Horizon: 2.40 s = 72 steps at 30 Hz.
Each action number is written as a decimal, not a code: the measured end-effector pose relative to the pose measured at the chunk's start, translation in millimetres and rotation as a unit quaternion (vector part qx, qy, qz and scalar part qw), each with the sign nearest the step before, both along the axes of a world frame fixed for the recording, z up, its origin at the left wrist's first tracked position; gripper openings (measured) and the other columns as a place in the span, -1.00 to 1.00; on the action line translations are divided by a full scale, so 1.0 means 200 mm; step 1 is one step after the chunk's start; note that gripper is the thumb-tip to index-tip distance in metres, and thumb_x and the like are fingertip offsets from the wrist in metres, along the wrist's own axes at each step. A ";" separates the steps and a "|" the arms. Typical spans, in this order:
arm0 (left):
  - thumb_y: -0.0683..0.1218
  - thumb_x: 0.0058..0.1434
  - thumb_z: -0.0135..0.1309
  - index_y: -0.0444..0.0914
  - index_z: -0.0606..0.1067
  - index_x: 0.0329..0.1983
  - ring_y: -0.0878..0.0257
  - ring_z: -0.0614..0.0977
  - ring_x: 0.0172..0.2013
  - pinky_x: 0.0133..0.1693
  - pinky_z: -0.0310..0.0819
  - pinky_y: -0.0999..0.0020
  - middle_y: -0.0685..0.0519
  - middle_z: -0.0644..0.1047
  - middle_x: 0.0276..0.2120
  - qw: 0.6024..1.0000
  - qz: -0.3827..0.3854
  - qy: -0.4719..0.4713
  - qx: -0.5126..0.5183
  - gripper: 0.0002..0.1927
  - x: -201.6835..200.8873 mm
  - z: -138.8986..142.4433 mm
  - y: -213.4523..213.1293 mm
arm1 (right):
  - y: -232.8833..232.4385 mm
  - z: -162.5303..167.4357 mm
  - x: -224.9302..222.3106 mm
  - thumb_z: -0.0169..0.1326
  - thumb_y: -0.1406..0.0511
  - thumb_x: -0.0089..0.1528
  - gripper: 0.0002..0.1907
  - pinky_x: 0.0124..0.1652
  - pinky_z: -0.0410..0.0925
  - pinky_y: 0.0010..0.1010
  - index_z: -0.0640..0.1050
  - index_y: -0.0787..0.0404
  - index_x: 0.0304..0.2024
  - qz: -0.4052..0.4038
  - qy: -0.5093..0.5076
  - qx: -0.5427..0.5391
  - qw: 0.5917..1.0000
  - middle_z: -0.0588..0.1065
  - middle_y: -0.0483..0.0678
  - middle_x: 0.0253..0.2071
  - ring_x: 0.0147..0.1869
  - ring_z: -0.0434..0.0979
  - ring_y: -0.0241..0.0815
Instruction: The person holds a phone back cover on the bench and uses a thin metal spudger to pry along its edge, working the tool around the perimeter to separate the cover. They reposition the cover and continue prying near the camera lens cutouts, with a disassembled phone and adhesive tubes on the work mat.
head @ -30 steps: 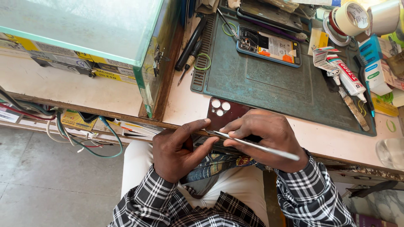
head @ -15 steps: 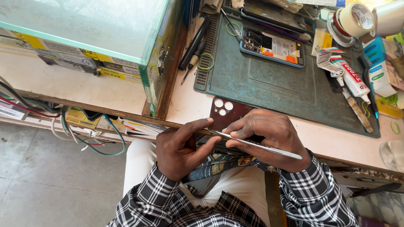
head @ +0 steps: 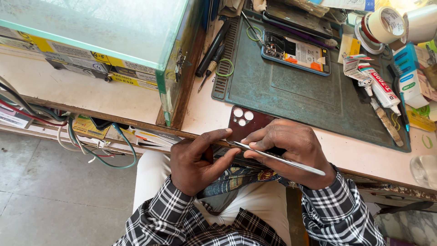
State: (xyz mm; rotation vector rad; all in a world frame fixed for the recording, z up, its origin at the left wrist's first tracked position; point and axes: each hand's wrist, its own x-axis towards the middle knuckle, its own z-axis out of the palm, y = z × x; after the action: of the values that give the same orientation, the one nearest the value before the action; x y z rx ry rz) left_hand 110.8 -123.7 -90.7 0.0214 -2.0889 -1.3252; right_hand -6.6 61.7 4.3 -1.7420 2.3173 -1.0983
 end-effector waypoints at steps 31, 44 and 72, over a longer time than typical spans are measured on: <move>-0.04 0.13 0.41 -0.15 0.57 0.06 0.48 0.50 -0.67 -0.60 0.31 0.50 0.19 0.58 -0.59 1.000 -0.002 0.004 0.012 -0.57 0.02 0.02 0.00 | -0.01 0.07 0.02 0.37 0.29 0.09 -0.81 -0.27 0.51 -0.43 0.61 0.22 -0.38 -0.018 -0.057 0.036 0.998 0.67 -0.08 -0.29 -0.22 0.68 -0.24; -0.05 0.11 0.41 -0.16 0.57 0.06 0.47 0.50 -0.66 -0.60 0.31 0.50 0.17 0.60 -0.56 1.000 0.006 0.012 0.010 -0.55 0.01 0.01 0.05 | 0.02 0.05 0.03 0.37 0.28 0.12 -0.82 -0.27 0.45 -0.39 0.61 0.19 -0.38 -0.005 0.007 0.009 1.000 0.66 -0.10 -0.30 -0.26 0.64 -0.25; 0.04 0.21 0.27 -0.10 0.63 -0.05 0.33 0.58 -0.67 -0.62 0.39 0.40 0.10 0.66 -0.49 0.995 0.056 -0.055 -0.068 -0.73 0.15 0.32 0.11 | 0.11 0.04 0.02 0.31 0.37 0.19 -0.85 -0.14 0.54 -0.46 0.61 0.26 -0.22 0.002 -0.222 -0.030 0.975 0.67 -0.02 -0.18 -0.10 0.68 -0.29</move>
State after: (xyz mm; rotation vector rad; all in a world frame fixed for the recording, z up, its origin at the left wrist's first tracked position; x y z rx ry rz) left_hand 139.9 -101.3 -26.4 0.1532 -2.2319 -1.1359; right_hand -1.8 83.0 12.7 -1.3375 2.0230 -1.3988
